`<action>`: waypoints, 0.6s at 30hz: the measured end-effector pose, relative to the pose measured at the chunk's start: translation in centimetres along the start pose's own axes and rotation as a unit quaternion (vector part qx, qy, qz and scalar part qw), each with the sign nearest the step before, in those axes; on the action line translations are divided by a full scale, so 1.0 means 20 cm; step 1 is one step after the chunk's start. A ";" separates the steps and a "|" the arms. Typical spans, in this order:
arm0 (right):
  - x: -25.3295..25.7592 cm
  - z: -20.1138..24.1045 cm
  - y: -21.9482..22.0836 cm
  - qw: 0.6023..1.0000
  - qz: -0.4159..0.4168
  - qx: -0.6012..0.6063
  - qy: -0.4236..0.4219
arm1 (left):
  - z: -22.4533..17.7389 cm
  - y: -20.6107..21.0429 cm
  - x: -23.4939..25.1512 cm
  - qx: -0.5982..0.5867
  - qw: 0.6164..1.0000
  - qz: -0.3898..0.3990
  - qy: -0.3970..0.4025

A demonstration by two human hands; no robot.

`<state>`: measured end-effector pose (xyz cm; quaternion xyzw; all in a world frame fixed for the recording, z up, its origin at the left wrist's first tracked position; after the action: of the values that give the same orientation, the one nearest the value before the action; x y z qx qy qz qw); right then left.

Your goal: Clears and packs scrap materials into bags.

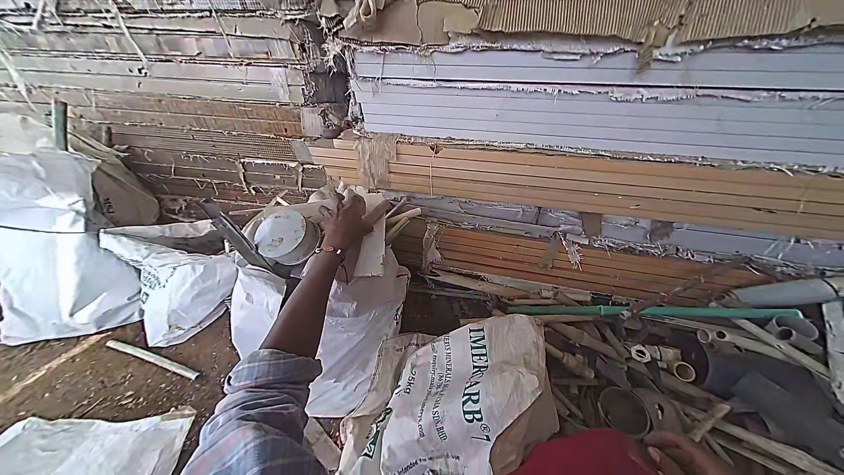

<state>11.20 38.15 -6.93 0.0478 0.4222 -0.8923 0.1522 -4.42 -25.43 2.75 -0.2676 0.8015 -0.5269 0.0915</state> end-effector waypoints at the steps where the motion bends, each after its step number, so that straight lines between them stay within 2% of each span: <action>1: 0.01 0.00 0.01 1.000 -0.002 -0.004 -0.002 | 0.00 0.00 0.00 -0.007 1.000 -0.026 0.007; 4: 0.03 -0.01 0.04 1.000 -0.012 -0.011 -0.019 | -0.01 0.00 0.00 0.000 0.998 -0.063 0.032; 8: 0.00 -0.01 0.04 0.999 -0.024 -0.019 -0.029 | 0.02 0.04 0.02 0.009 0.998 -0.041 0.038; 11: -0.04 -0.03 0.03 0.999 -0.024 -0.018 -0.032 | 0.00 -0.01 -0.02 -0.012 0.997 -0.063 0.049; 13: -0.06 -0.04 0.00 0.999 -0.030 0.002 -0.024 | -0.09 -0.09 -0.15 -0.039 0.988 -0.103 0.104; 15: -0.07 -0.01 -0.04 0.996 -0.055 0.062 -0.012 | -0.25 -0.17 -0.40 -0.100 0.966 -0.136 0.196; 18: -0.06 0.09 -0.07 0.965 -0.082 0.246 -0.045 | -0.54 -0.17 -0.70 -0.165 0.930 -0.125 0.304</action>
<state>11.97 37.79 -4.52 0.0092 0.1852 -0.9793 0.0811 3.78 -10.46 8.57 -0.2042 0.8264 -0.4507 -0.2688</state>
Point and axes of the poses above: each hand's wrist, its own x-axis towards the middle knuckle, its own y-axis out of the palm, z = x × y, the point moved 3 cm from there along x, towards the middle knuckle, and after that the axes turned 8 degrees about z, right-handed, at the moved point
